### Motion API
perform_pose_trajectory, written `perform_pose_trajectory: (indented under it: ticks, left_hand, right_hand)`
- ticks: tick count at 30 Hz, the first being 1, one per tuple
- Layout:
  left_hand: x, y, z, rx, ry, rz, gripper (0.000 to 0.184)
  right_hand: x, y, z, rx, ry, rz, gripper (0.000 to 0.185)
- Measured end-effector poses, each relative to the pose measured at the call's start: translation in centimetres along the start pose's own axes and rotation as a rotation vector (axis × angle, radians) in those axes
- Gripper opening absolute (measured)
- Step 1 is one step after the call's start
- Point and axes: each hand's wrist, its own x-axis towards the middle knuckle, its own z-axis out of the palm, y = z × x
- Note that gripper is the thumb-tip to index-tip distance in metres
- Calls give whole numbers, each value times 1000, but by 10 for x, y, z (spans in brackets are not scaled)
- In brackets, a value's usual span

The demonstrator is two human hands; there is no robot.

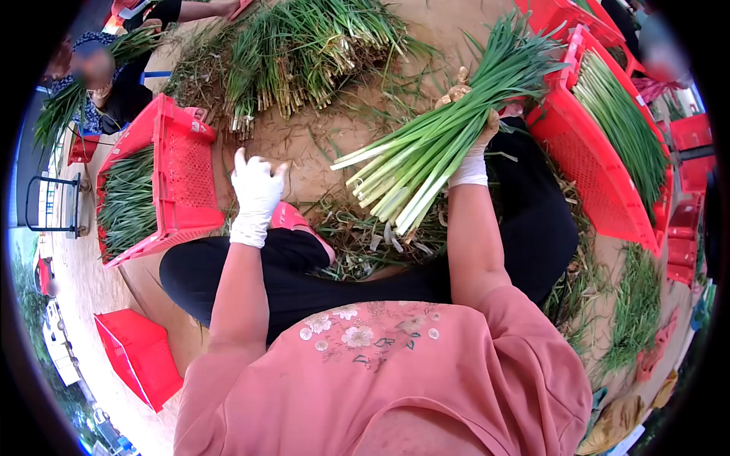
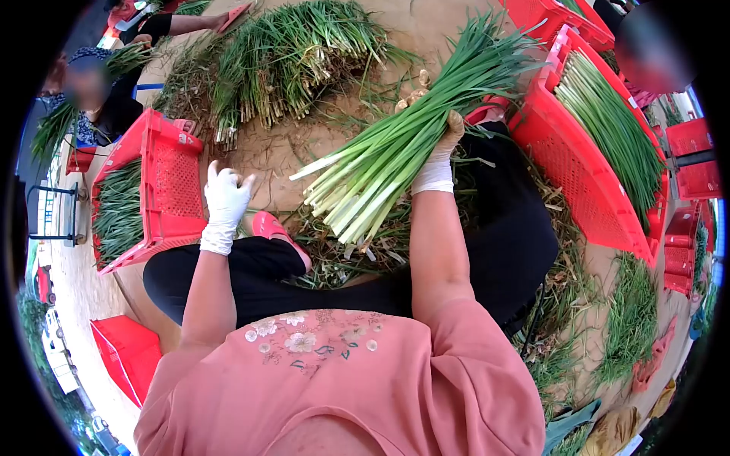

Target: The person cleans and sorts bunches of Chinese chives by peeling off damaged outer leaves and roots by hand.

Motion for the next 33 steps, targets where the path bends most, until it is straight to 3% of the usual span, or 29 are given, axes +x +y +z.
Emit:
perform_pose_trajectory:
  ticks: [2, 3, 4, 6, 8, 9, 11, 12, 13, 15, 17, 19, 23, 26, 28, 30, 32, 33]
  left_hand:
    - [2, -30, 36, -340, 78, 199, 36]
    - [-2, -12, 14, -895, -150, 176, 60]
    - [-6, 10, -6, -897, -157, 172, 60]
    - [-9, 48, -33, -1480, -467, 149, 85]
    - [0, 74, -25, -1433, -686, 296, 113]
    - [0, 89, -23, -1381, -752, 331, 120]
    - [-2, 112, -16, -1226, -866, 351, 135]
    - [-3, 121, -17, -1114, -825, 324, 136]
    - [-3, 122, -5, -1199, -856, 331, 135]
    - [-2, 124, 33, -1360, -866, 391, 129]
    - [-12, 123, 55, -1480, -909, 255, 116]
    - [-19, 123, 69, -1611, -995, 161, 107]
    - [-17, 112, 91, -1612, -1108, 114, 101]
    - [-20, 109, 112, -1627, -1030, 167, 96]
    - [-23, 107, 123, -1876, -1205, -28, 91]
    - [-25, 102, 133, -1940, -1246, -23, 81]
    - [-27, 100, 147, -2119, -1295, -337, 71]
    - [-29, 104, 139, -2249, -1354, -290, 62]
  right_hand:
    - [4, -1, -4, -16, -12, 1, 81]
    - [1, 1, -4, -30, 10, 17, 80]
    - [0, 2, -3, -45, 29, 39, 80]
    - [1, 6, -4, -77, 36, 95, 78]
    - [2, 6, -8, -191, 96, 173, 75]
    - [-3, 9, 6, -213, 228, 242, 73]
    - [6, 9, -8, -394, 343, 272, 51]
    - [7, 12, -2, -570, 454, 245, 42]
    - [14, 14, -15, -525, 501, 279, 28]
    - [16, 20, -26, -529, 545, 253, 24]
    - [20, 29, -27, -683, 744, 301, 15]
    - [18, 35, -62, -664, 774, 308, 10]
    - [12, 39, -90, -743, 873, 383, 10]
    - [7, 42, -98, -715, 902, 437, 11]
    - [6, 43, -99, -684, 977, 456, 17]
    - [4, 47, -95, -701, 901, 409, 19]
    - [3, 51, -87, -529, 936, 408, 23]
    - [-1, 49, -90, -475, 940, 495, 39]
